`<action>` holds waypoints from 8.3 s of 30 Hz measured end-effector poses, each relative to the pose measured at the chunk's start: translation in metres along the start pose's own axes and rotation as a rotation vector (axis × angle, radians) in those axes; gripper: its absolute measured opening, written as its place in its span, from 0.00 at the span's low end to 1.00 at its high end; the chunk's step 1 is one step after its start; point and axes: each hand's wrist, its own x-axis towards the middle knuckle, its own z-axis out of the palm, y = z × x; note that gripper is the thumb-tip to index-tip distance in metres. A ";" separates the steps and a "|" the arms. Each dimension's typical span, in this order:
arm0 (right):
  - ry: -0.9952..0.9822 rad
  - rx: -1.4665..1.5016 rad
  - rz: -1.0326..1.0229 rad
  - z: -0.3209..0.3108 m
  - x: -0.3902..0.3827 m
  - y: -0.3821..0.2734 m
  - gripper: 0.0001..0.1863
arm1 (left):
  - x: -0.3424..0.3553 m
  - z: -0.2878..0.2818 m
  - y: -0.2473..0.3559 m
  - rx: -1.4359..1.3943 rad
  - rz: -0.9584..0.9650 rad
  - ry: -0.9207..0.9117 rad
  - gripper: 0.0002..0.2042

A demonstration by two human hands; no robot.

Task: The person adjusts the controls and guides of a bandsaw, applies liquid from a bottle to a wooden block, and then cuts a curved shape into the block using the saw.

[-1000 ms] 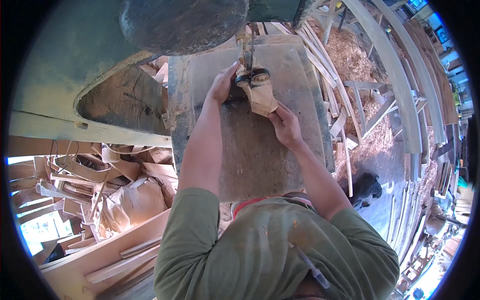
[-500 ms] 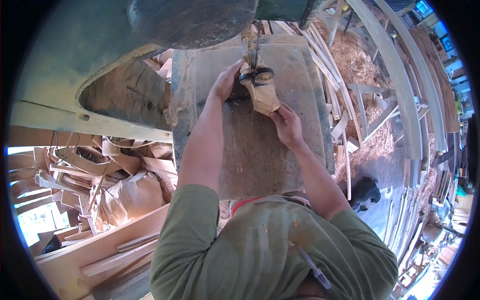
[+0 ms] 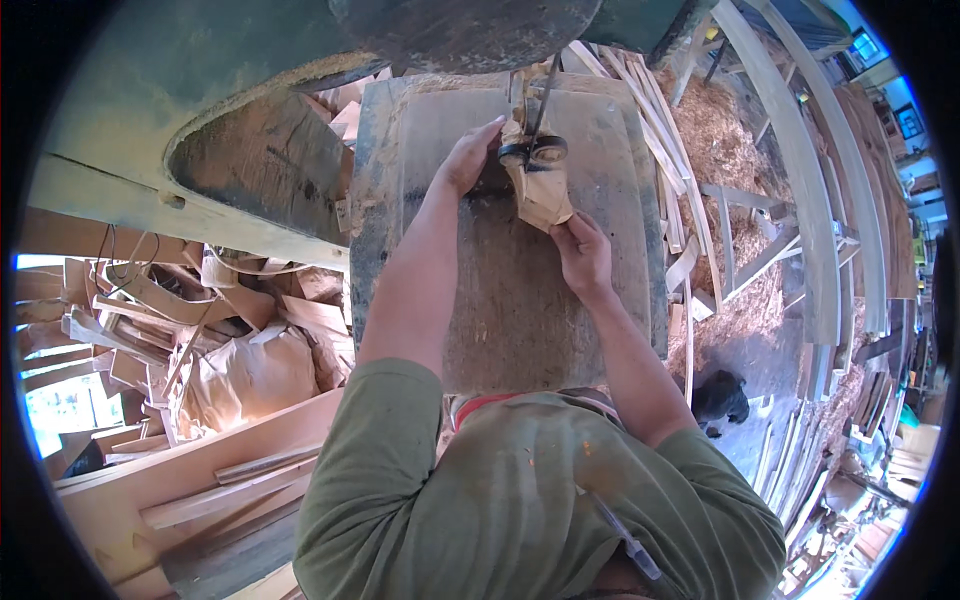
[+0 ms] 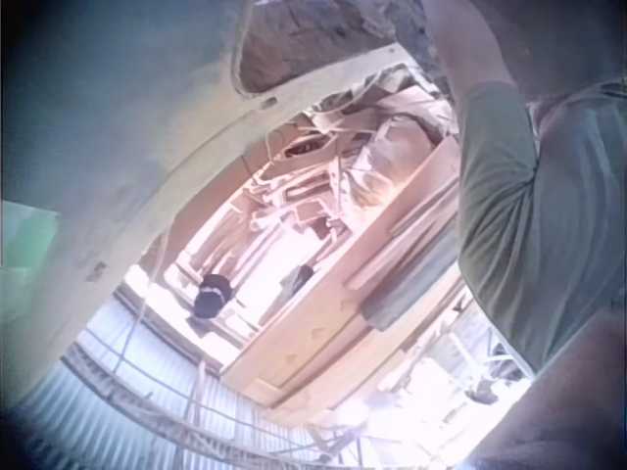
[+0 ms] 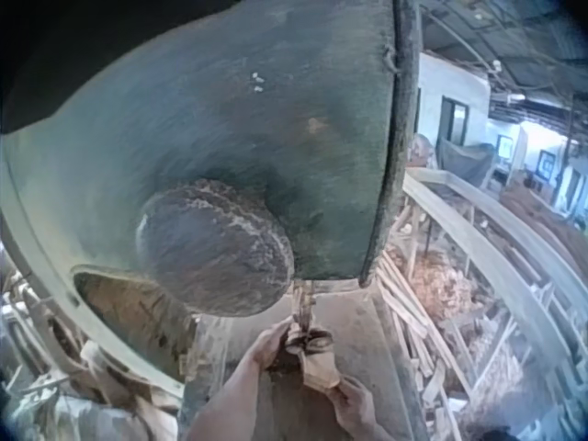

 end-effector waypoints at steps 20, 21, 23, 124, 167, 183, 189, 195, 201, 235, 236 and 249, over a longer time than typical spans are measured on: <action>0.037 -0.019 -0.002 -0.001 0.001 0.006 0.11 | -0.001 0.003 0.003 0.392 0.111 -0.042 0.18; 0.039 -0.019 -0.001 0.000 0.001 0.007 0.11 | 0.001 0.003 0.000 0.273 0.099 -0.019 0.18; 0.031 -0.001 0.009 0.002 0.001 0.007 0.12 | 0.004 -0.002 -0.007 0.158 0.086 0.007 0.24; 0.033 -0.183 0.043 -0.004 0.017 0.000 0.11 | 0.028 -0.023 -0.034 -0.332 -0.121 0.026 0.17; -0.021 -0.077 -0.020 -0.005 0.026 0.002 0.10 | 0.034 -0.046 -0.053 -0.001 0.125 0.051 0.20; 0.002 -0.091 -0.036 -0.011 0.027 0.012 0.10 | 0.030 -0.021 -0.036 -0.180 0.021 0.041 0.19; 0.002 -0.106 -0.014 -0.011 0.028 0.016 0.10 | 0.038 -0.023 -0.044 -0.281 -0.108 0.063 0.17; 0.030 -0.048 -0.056 -0.007 0.028 0.017 0.10 | 0.036 -0.032 -0.046 -0.293 -0.089 0.037 0.17; 0.008 -0.063 -0.033 -0.007 0.028 0.014 0.10 | 0.030 -0.030 -0.038 -0.318 -0.103 0.038 0.18; 0.071 -0.142 0.011 -0.003 0.033 0.004 0.11 | 0.020 -0.016 -0.017 -0.312 -0.183 0.152 0.17; 0.083 -0.169 0.017 -0.004 0.032 0.004 0.12 | 0.018 -0.011 -0.013 -0.248 -0.160 0.138 0.20; 0.265 -0.143 -0.004 -0.030 0.013 0.040 0.13 | -0.017 -0.092 0.005 0.150 -0.118 0.109 0.29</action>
